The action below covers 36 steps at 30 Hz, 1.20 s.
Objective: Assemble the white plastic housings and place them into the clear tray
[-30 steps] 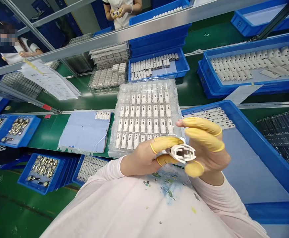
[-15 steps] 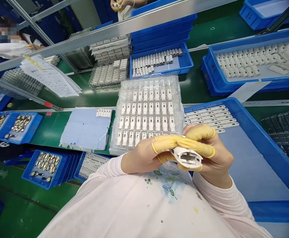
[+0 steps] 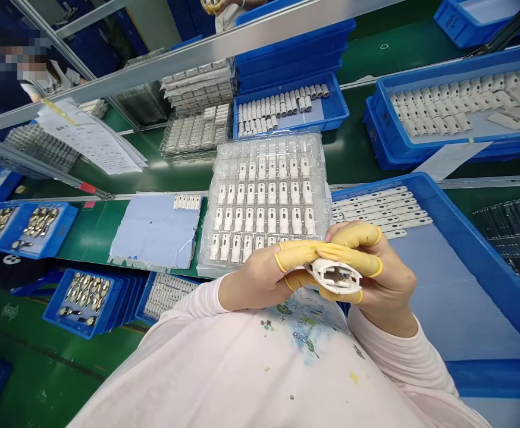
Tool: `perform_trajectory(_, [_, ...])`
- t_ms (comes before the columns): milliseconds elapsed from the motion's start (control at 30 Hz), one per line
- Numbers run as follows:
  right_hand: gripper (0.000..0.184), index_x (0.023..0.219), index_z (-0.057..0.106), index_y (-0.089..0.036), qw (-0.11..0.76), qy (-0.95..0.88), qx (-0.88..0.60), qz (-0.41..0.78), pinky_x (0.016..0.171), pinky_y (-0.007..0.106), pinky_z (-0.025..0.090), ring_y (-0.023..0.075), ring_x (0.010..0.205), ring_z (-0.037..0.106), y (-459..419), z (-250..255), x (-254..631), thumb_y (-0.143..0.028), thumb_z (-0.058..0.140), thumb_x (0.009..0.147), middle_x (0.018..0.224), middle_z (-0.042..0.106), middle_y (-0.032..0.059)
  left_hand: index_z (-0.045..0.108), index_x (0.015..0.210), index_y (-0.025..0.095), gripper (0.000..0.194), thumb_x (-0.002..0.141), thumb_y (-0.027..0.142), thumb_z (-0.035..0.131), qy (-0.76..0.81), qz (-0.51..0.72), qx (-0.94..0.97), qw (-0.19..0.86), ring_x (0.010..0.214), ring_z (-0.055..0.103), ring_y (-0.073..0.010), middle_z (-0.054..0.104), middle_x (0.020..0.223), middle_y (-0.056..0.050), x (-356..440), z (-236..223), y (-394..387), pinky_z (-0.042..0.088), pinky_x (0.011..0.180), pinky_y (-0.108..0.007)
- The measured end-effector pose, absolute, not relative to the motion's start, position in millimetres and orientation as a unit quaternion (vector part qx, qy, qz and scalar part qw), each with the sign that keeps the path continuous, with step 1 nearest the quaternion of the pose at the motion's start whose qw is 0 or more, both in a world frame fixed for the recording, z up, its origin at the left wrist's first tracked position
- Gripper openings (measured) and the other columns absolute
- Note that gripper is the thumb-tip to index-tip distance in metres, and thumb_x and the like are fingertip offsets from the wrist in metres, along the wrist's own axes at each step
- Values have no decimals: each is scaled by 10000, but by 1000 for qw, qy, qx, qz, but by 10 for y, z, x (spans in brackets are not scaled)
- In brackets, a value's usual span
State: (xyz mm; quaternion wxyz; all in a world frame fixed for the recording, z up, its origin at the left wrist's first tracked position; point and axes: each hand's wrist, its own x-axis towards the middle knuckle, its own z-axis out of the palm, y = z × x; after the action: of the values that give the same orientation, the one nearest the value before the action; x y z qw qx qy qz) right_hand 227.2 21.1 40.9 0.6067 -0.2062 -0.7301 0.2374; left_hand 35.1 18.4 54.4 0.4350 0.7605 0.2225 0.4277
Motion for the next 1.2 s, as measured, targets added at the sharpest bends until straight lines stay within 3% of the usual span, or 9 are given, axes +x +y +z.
perform_trajectory(167, [514, 1436, 715, -429, 569, -731, -259, 273, 695, 360, 614, 196, 821, 679, 184, 416, 2348, -316, 808, 943, 988, 649, 41, 695, 1300, 255, 313, 996, 326, 720, 230, 489, 750, 381, 1104, 790, -202, 814, 1212, -70, 299, 409, 162, 646, 980, -345])
perform_trajectory(300, [356, 1226, 811, -394, 573, -700, -329, 269, 800, 388, 622, 218, 897, 724, 206, 388, 2377, -300, 870, 888, 1045, 754, 33, 673, 1306, 248, 435, 933, 426, 810, 351, 478, 659, 462, 1077, 764, -191, 787, 1238, -79, 304, 328, 144, 618, 1001, -359])
perform_trajectory(433, [81, 944, 824, -325, 595, -608, -396, 344, 651, 330, 566, 172, 706, 672, 207, 342, 2324, -325, 879, 885, 801, 745, -6, 665, 1280, 257, 607, 784, 474, 941, 368, 501, 531, 576, 1015, 738, -156, 762, 1214, -45, 324, 391, 182, 602, 976, -333])
perform_trajectory(600, [265, 797, 794, -277, 602, -483, -399, 495, 489, 317, 560, 168, 544, 654, 212, 376, 2223, -481, 962, 770, 698, 743, 3, 704, 1103, 195, 625, 662, 514, 1010, 321, 426, 383, 754, 771, 683, -110, 737, 917, -9, 318, 516, 260, 557, 730, -242])
perform_trajectory(733, [387, 687, 745, -250, 610, -398, -391, 562, 397, 285, 539, 157, 452, 633, 258, 421, 2159, -534, 1008, 668, 596, 700, -15, 702, 1057, 169, 638, 640, 533, 1018, 293, 383, 308, 820, 597, 592, -74, 656, 746, 40, 320, 526, 278, 506, 634, -227])
perform_trajectory(967, [382, 696, 752, -267, 597, -388, -359, 604, 336, 320, 540, 187, 402, 625, 299, 421, 2104, -588, 958, 728, 561, 682, -18, 702, 986, 165, 574, 654, 511, 1016, 274, 379, 269, 842, 575, 587, -70, 661, 730, 37, 326, 481, 267, 527, 654, -232])
perform_trajectory(1200, [440, 622, 702, -254, 597, -362, -369, 614, 334, 310, 510, 147, 378, 537, 306, 417, 2068, -596, 963, 713, 511, 619, -25, 703, 1017, 157, 679, 598, 583, 1025, 302, 380, 275, 830, 669, 665, -111, 720, 796, 2, 325, 496, 272, 545, 702, -251])
